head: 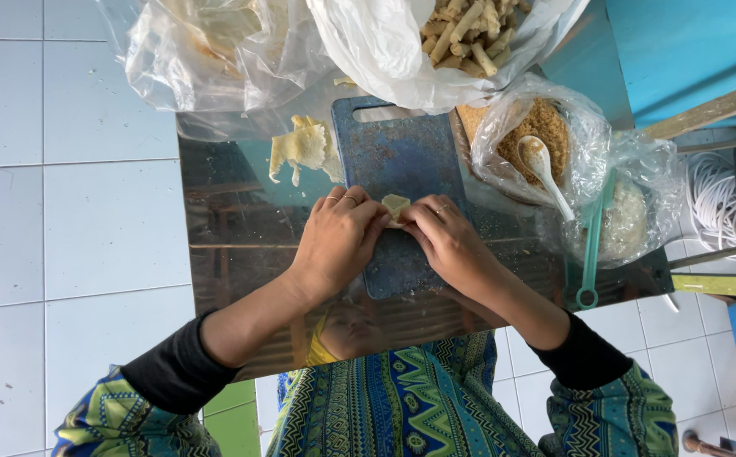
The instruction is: The person spoons brown sugar filling from a plastic bag onto thin dough sheets on a cutting board and folds the sheets over the filling. They then unwrap a round layered dough disc, cut it into wedge pieces with a knife, and wrap the pieces in a clear plastic bag.
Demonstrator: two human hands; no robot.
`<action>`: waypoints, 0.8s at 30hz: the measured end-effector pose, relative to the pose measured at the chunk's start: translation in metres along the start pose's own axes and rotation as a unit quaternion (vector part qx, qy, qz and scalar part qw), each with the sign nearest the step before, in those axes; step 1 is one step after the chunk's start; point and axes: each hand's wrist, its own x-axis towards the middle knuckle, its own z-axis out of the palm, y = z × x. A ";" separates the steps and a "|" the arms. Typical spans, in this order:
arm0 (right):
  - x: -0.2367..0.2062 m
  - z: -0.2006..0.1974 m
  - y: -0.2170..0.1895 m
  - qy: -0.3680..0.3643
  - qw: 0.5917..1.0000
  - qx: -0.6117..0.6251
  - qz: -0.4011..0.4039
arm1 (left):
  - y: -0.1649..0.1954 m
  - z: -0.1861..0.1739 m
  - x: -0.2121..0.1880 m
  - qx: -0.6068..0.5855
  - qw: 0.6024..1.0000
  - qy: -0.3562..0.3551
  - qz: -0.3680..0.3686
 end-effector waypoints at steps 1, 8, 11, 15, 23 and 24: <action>0.001 0.001 0.002 0.003 1.000 0.001 0.000 | 0.000 0.000 0.000 -0.007 1.000 -0.010 -0.005; 0.012 -0.005 0.009 -0.018 0.991 0.104 0.085 | 0.005 -0.002 0.004 -0.037 0.998 -0.005 -0.043; 0.017 -0.007 0.010 0.000 0.992 0.106 0.070 | 0.004 -0.001 0.006 -0.073 0.994 0.004 -0.086; 0.019 -0.007 0.012 0.000 0.983 0.161 0.092 | 0.001 -0.001 0.009 -0.093 0.989 -0.012 -0.113; 0.008 -0.003 0.007 0.046 0.998 0.013 -0.034 | -0.006 -0.007 0.008 -0.015 1.000 -0.013 -0.010; 0.008 -0.002 0.006 0.045 0.998 0.018 -0.038 | -0.006 -0.006 0.007 -0.010 1.000 -0.011 0.001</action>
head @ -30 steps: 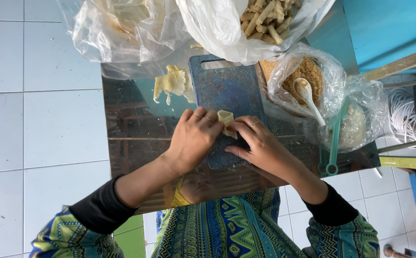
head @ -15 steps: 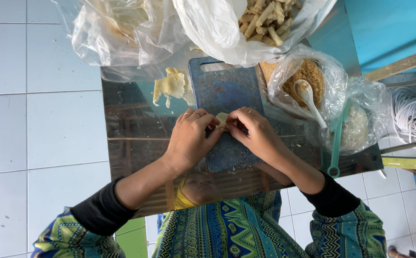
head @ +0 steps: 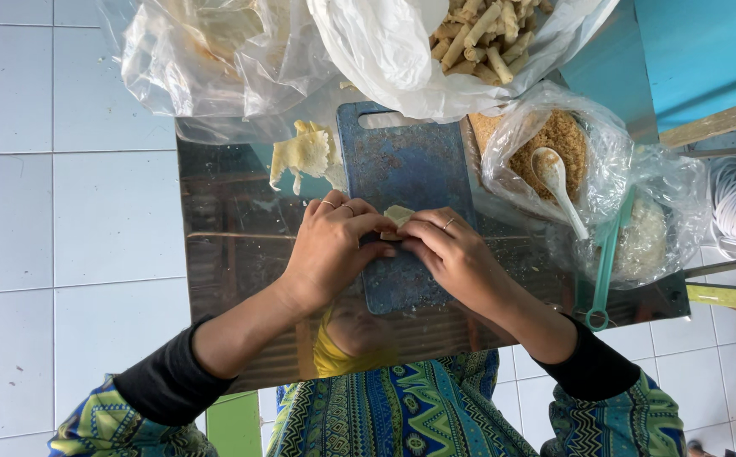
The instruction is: The person spoons brown sugar filling from a plastic bag onto thin dough sheets on a cutting board and folds the sheets over the filling. They then unwrap a round layered dough disc, cut it into wedge pieces with a knife, and wrap the pieces in a clear plastic bag.
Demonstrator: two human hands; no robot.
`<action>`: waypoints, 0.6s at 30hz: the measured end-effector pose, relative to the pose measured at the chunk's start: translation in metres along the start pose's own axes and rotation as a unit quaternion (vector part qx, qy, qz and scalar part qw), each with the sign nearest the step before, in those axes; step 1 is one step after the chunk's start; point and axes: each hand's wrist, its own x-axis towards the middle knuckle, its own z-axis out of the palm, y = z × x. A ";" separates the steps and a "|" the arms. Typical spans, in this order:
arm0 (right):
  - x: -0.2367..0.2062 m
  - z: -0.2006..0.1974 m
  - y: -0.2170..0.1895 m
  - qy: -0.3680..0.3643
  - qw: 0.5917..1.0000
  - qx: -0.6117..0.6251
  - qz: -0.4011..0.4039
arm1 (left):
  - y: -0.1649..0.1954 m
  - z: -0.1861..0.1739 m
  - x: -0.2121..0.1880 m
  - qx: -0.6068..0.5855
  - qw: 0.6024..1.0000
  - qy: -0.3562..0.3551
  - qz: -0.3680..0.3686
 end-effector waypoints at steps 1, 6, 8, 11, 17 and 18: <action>0.000 0.001 -0.001 -0.002 1.000 0.006 -0.004 | 0.000 0.001 0.000 0.010 1.000 0.009 0.001; 0.005 0.004 0.002 0.018 0.999 0.018 0.035 | 0.005 0.007 0.001 0.053 0.997 0.058 -0.013; 0.008 0.004 0.007 0.011 0.996 0.055 0.068 | 0.008 0.008 0.003 0.030 0.996 0.057 -0.060; 0.014 0.002 0.017 -0.044 0.970 0.162 0.175 | 0.012 0.009 0.005 0.020 0.993 0.071 -0.087; 0.009 0.006 0.018 0.030 0.991 0.106 0.075 | 0.012 0.011 0.004 0.003 0.994 0.058 -0.093; 0.007 0.006 0.016 0.036 0.994 0.085 0.057 | 0.010 0.010 0.004 0.016 0.996 0.049 -0.078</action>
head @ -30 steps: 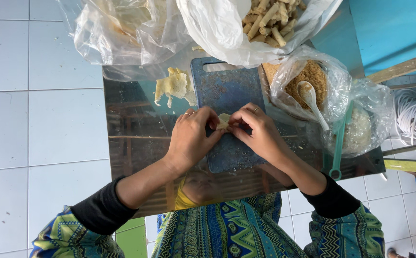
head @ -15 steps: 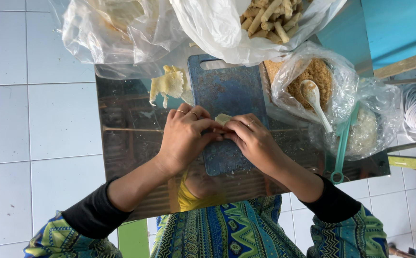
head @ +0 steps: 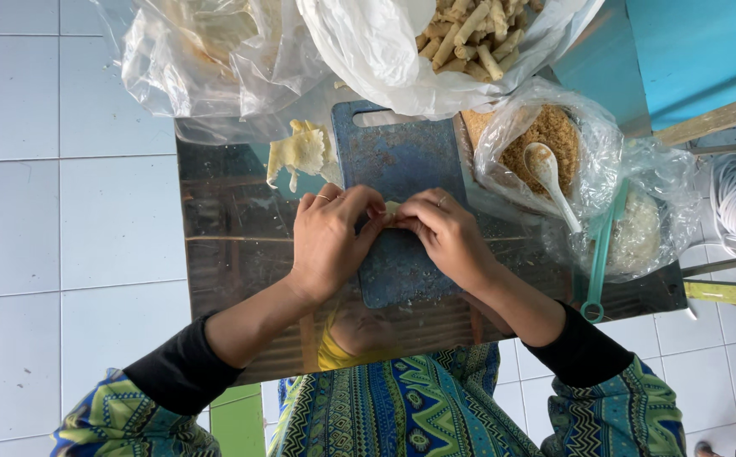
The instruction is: The person spoons brown sugar filling from a plastic bag onto thin dough sheets on a cutting board and folds the sheets over the filling. They then unwrap a round layered dough disc, cut it into wedge pieces with a knife, and wrap the pieces in a clear plastic bag.
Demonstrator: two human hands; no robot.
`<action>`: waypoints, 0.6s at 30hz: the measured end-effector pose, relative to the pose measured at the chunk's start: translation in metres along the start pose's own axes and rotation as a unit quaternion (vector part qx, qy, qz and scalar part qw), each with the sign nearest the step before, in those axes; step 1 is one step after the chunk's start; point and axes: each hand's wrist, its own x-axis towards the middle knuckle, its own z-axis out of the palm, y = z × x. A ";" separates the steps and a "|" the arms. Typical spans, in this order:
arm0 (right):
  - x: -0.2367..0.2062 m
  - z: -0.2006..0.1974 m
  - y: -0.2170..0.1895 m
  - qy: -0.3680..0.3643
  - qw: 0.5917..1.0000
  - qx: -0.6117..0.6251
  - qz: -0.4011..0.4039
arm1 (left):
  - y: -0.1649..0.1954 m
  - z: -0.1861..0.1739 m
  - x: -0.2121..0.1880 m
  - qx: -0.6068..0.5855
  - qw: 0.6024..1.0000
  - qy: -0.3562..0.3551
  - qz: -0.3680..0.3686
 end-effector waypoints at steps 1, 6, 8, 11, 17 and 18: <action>-0.002 0.000 -0.002 0.005 1.000 -0.020 -0.018 | -0.001 -0.001 -0.001 0.026 0.999 0.005 0.028; -0.004 0.000 -0.004 0.006 0.998 -0.053 -0.034 | -0.005 -0.004 -0.005 0.058 0.992 0.043 0.103; -0.001 0.000 -0.002 0.011 0.998 -0.058 -0.011 | -0.005 -0.003 -0.004 0.055 0.994 0.043 0.083; 0.005 -0.002 0.002 -0.010 0.998 -0.030 0.058 | -0.004 0.000 0.000 0.040 0.997 0.042 0.060; 0.011 -0.003 0.003 -0.019 0.996 0.015 0.085 | -0.005 0.003 0.004 -0.001 0.999 0.037 -0.001; 0.010 -0.003 0.002 -0.016 0.999 -0.021 0.041 | -0.006 0.003 0.004 -0.005 0.999 0.030 -0.009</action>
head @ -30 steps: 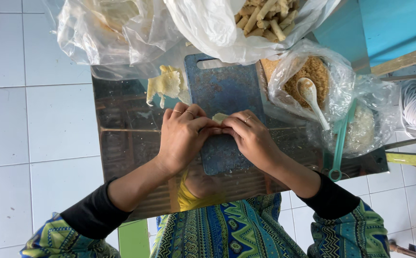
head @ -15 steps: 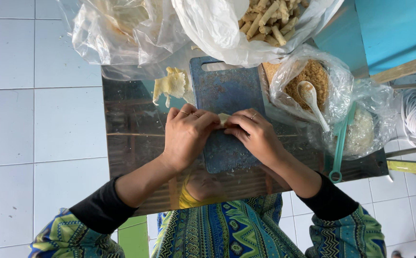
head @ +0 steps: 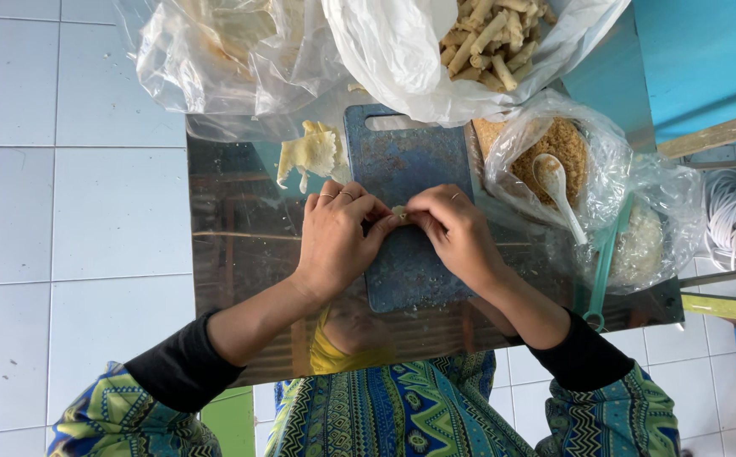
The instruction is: The person spoons brown sugar filling from a plastic bag onto thin dough sheets on a cutting board and folds the sheets over the filling. They then unwrap a round layered dough disc, cut it into wedge pieces with a knife, and wrap the pieces in a clear plastic bag.
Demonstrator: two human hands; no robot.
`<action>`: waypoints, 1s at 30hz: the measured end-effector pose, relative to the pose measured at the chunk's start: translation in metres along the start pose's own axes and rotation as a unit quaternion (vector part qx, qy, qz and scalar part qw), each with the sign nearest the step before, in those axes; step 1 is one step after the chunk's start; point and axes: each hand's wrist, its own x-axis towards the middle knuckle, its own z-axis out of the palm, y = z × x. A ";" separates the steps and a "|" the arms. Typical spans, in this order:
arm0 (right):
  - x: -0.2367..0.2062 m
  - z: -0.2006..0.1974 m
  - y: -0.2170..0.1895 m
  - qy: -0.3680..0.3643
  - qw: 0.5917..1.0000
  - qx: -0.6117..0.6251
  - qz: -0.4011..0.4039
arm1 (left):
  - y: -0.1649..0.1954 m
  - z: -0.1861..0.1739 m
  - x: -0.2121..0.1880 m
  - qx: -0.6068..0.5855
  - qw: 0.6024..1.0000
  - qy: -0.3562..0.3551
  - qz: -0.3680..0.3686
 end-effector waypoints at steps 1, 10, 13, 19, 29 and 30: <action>-0.002 0.000 -0.001 0.006 0.998 -0.036 -0.043 | 0.000 0.001 0.000 0.000 1.000 -0.004 -0.003; 0.002 -0.001 -0.002 -0.004 0.991 -0.093 -0.091 | -0.002 0.000 0.000 0.032 0.997 0.012 0.070; 0.014 -0.006 -0.001 -0.030 0.996 -0.075 -0.022 | -0.004 -0.003 0.002 0.062 0.992 0.021 0.108; 0.028 -0.007 0.001 -0.075 0.996 -0.013 0.056 | -0.006 0.000 0.008 0.071 0.993 0.045 0.087; 0.008 -0.016 -0.018 -0.079 0.975 -0.173 -0.115 | -0.008 -0.007 0.011 0.012 0.998 0.046 0.052; 0.010 -0.015 -0.016 -0.071 0.981 -0.151 -0.100 | -0.007 -0.009 0.011 0.011 0.997 0.048 0.059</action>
